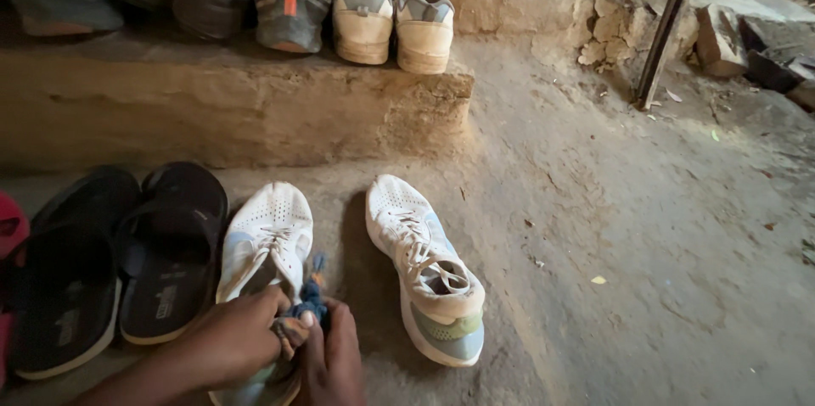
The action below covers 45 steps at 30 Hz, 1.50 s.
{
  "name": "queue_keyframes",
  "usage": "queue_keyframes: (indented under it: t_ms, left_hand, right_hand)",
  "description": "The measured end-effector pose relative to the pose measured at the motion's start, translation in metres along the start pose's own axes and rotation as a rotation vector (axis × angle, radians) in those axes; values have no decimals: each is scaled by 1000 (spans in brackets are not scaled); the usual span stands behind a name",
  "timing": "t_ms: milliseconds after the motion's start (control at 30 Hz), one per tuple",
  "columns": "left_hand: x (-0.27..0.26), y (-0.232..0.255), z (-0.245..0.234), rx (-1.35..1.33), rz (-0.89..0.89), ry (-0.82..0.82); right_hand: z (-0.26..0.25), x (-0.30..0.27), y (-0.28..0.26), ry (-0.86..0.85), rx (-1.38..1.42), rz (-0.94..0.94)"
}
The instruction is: The person wipes the exterior and interior of a pair of white sneakers using a dark cloth. They handle the shoes one at a time, turning them over to clean different sides and the inside lining.
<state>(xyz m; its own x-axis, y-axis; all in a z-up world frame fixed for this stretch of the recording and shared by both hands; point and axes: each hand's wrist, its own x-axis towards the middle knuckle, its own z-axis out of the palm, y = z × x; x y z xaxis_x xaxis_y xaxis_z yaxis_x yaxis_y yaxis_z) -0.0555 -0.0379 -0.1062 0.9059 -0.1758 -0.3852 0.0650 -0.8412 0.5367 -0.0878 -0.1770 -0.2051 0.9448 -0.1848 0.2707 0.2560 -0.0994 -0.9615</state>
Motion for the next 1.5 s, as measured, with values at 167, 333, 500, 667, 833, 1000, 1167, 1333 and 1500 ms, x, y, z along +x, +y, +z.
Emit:
queue_keyframes:
  t_ms: [167,333,500,667,833,1000,1167,1333,1500]
  left_hand:
    - [-1,7,-4,143,1,-4]
    - [7,5,-2,96,37,40]
    - [16,-4,4,6,-89,8]
    - [29,-4,6,-47,127,-10]
    - [38,-2,9,13,-37,21]
    - [16,-4,5,-172,96,34]
    - [1,1,-9,-172,-8,-62]
    - [16,0,-13,-194,-14,-95]
    - [22,-10,0,-31,66,28]
  right_hand:
    - [5,53,-22,-13,-181,60]
    - [14,55,-25,-56,5,461]
    - [8,-2,-7,93,-283,-30]
    - [4,21,-17,-45,-229,-99]
    - [17,80,-29,-113,-184,148]
    - [-2,47,-39,-248,-183,-52]
    - [-29,19,-50,-304,-160,-141]
    - [-25,49,-54,-269,-312,-247]
    - [-25,50,-70,-263,-470,-153]
